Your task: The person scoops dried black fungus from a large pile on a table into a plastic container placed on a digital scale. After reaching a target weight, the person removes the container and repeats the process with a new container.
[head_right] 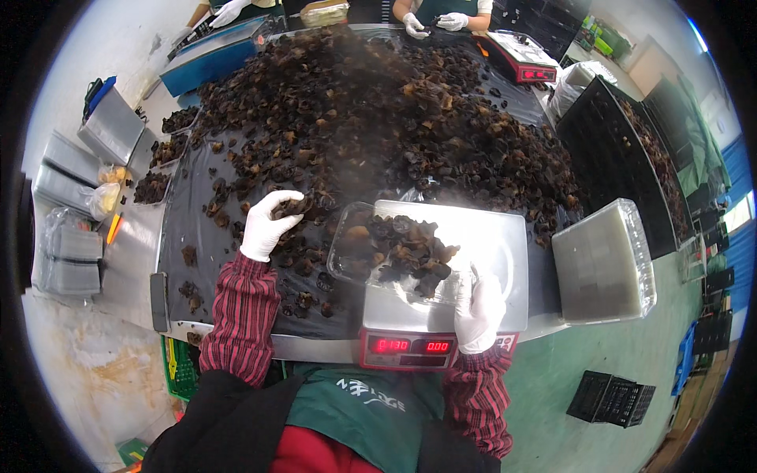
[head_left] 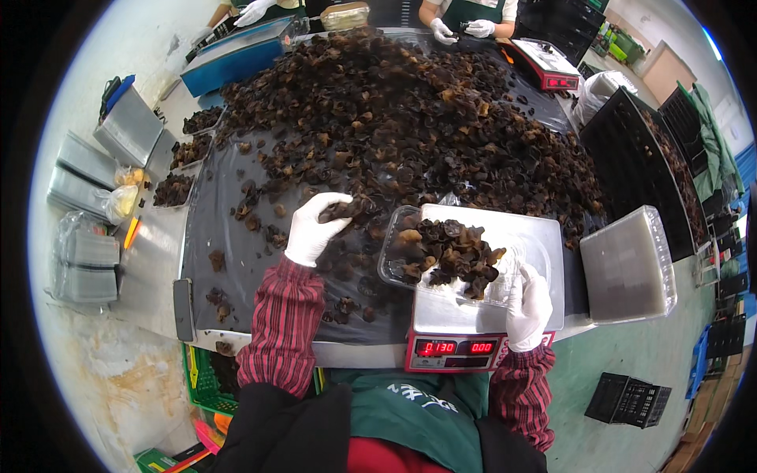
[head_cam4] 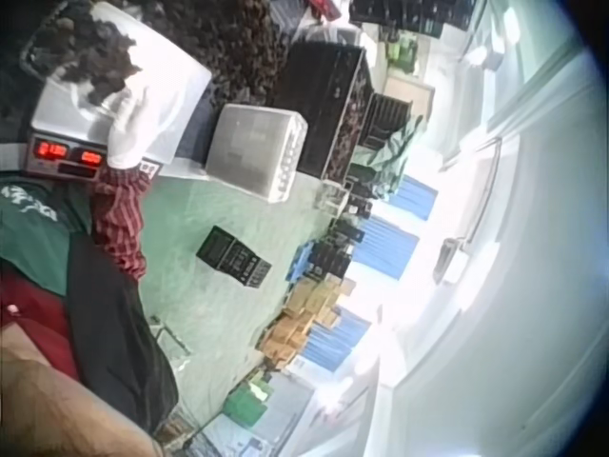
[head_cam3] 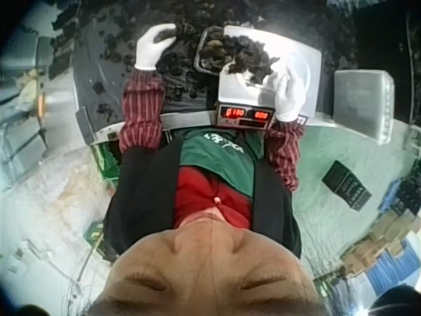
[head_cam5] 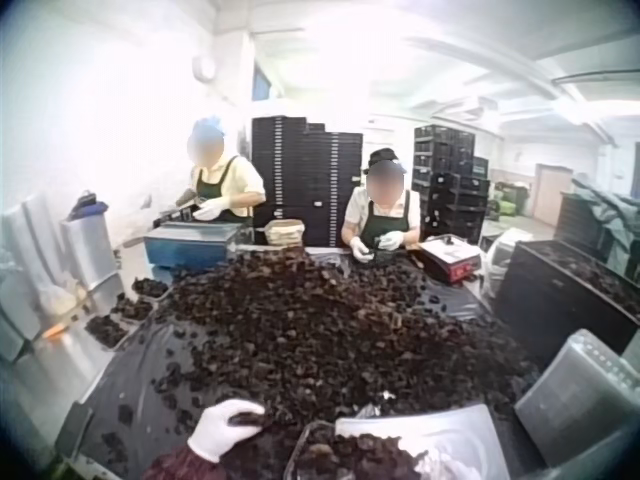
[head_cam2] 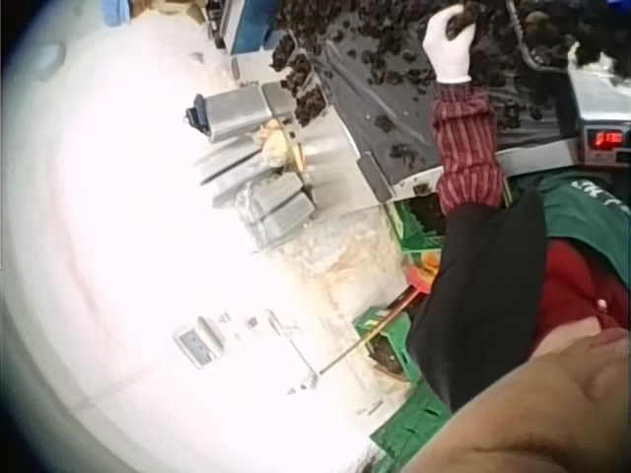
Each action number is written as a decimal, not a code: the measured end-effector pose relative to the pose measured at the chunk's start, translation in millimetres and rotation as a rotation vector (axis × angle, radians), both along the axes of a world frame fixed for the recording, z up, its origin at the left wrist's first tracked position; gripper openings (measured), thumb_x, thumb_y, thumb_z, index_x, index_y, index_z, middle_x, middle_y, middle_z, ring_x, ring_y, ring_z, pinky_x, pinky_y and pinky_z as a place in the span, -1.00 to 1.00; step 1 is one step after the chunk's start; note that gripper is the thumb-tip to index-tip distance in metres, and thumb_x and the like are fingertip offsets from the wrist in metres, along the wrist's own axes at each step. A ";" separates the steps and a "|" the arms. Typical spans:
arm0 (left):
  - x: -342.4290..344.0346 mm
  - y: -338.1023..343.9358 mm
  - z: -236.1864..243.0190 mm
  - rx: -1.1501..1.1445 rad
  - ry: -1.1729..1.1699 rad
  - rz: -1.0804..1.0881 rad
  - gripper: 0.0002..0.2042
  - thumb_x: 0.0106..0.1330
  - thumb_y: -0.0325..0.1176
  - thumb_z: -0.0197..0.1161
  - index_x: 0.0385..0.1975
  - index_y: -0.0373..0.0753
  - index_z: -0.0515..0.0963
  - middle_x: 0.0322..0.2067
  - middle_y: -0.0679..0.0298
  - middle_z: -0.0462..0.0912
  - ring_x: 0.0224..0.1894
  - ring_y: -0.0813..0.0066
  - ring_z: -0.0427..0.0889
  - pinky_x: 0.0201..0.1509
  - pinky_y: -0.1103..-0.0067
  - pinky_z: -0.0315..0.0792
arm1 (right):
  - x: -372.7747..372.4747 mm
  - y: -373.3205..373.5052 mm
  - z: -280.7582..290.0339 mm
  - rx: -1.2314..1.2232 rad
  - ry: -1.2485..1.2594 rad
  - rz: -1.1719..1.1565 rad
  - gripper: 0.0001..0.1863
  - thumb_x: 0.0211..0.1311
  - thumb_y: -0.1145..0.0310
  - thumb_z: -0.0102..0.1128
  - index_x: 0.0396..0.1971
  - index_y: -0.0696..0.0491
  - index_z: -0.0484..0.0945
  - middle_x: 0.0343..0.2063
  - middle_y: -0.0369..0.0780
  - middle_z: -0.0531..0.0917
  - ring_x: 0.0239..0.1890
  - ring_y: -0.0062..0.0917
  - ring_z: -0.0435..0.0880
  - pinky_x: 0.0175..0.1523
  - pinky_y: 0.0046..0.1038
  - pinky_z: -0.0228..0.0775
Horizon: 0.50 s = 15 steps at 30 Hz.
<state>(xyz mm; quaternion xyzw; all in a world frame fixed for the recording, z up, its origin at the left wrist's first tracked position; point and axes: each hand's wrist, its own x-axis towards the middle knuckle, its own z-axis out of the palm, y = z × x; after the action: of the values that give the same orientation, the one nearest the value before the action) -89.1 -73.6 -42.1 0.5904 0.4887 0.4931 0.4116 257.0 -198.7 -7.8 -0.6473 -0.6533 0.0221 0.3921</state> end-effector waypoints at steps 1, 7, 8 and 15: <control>14.6 -8.4 22.3 0.089 0.054 -0.027 -0.66 0.02 -0.67 0.29 -0.16 -0.28 0.59 -0.14 0.29 0.61 -0.08 0.55 0.57 0.03 0.60 0.45 | -2.6 1.0 2.1 -0.002 0.003 -0.001 -0.73 0.26 0.54 0.08 -0.05 0.18 0.53 -0.31 -0.11 0.60 -0.32 -0.36 0.61 -0.19 -0.44 0.43; 117.7 -30.9 54.7 0.685 0.530 -0.352 -0.56 -0.04 -0.59 0.23 -0.06 -0.17 0.55 -0.05 0.14 0.56 -0.01 0.20 0.56 0.06 0.45 0.48 | -6.7 9.3 -1.2 0.119 -0.182 0.057 -0.68 0.23 0.51 0.11 -0.01 0.17 0.51 -0.45 -0.16 0.51 -0.42 -0.34 0.53 -0.24 -0.39 0.40; 130.5 -29.5 38.9 0.692 0.604 -0.414 -0.55 -0.01 -0.58 0.21 -0.03 -0.15 0.54 -0.03 0.15 0.56 0.02 0.20 0.55 0.09 0.43 0.47 | -9.1 9.5 -0.9 0.146 -0.233 0.067 -0.67 0.22 0.50 0.12 0.00 0.17 0.51 -0.47 -0.17 0.49 -0.44 -0.34 0.52 -0.24 -0.37 0.39; 103.3 -36.7 57.7 0.543 0.563 -0.525 -0.40 -0.04 -0.74 0.00 0.07 -0.12 0.53 0.23 0.06 0.36 0.25 0.12 0.34 0.32 0.36 0.24 | -13.9 2.1 -8.1 -0.026 -0.097 0.048 -0.65 0.27 0.46 0.09 0.04 0.20 0.46 -0.19 0.01 0.59 -0.16 -0.17 0.60 -0.03 -0.30 0.42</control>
<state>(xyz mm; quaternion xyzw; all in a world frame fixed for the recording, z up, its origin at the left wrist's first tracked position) 14.1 -110.3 15.6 0.8911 0.2688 0.3029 0.2045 243.1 -196.6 -15.9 -0.6370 -0.6864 0.0084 0.3507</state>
